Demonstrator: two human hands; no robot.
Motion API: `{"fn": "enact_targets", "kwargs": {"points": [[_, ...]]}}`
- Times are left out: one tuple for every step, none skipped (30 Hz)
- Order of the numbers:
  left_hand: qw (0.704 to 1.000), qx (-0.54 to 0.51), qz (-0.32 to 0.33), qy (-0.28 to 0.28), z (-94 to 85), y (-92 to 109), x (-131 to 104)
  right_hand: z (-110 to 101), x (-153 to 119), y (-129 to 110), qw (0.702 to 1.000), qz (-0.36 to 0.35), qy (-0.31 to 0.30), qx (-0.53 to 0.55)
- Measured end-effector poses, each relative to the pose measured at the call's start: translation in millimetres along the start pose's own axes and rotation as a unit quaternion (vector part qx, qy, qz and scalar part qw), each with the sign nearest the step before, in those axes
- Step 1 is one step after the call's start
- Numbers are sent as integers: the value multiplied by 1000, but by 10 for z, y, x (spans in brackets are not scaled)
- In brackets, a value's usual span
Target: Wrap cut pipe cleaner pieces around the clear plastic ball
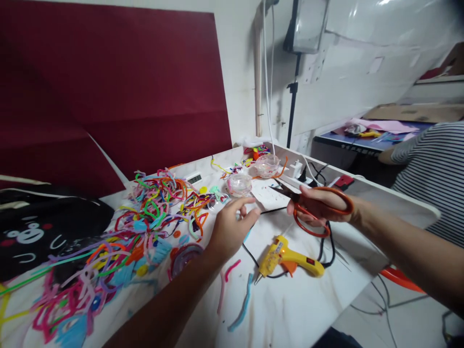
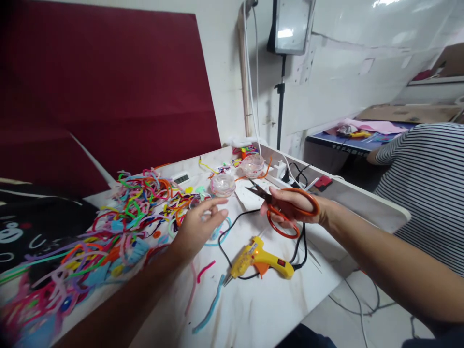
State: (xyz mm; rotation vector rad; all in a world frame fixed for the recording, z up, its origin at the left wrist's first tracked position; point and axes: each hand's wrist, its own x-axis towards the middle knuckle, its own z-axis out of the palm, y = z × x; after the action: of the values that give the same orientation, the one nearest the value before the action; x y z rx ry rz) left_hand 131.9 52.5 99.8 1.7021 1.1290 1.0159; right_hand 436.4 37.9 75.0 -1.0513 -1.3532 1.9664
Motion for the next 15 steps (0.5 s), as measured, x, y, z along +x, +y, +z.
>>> {"fn": "enact_targets", "kwargs": {"points": [[1000,10,17,14,56,31,104,46,2,29,1000,-2,-15,4],[999,20,30,16,115,55,192,89,4,55,1000,-2,-28,7],[999,32,37,16,174,70,263,127,6,78,999,-2,-40,10],[998,42,44,9,231,78,317,161,6,97,999,-1,-50,12],[998,46,45,2,281,79,357,188,4,112,998,1,-58,13],[998,46,45,-8,324,75,387,208,0,122,998,2,-64,14],[998,41,46,-21,357,66,410,223,-7,129,998,4,-68,15],[998,33,48,-36,381,55,431,232,-18,132,998,4,-69,16],[997,26,51,-52,397,46,449,236,-31,134,998,4,-68,18],[996,21,55,-67,408,39,466,236,-46,135,998,3,-67,20],[995,18,59,-79,415,36,481,233,-64,137,997,1,-68,23],[994,17,61,-87,422,37,495,227,-82,140,997,-2,-70,26],[994,15,62,-92,430,43,506,220,-101,144,997,-6,-71,29],[994,13,60,-95,443,51,515,212,-121,150,997,-8,-71,32],[994,10,58,-97,460,61,522,203,-142,158,997,-7,-69,34]]}}
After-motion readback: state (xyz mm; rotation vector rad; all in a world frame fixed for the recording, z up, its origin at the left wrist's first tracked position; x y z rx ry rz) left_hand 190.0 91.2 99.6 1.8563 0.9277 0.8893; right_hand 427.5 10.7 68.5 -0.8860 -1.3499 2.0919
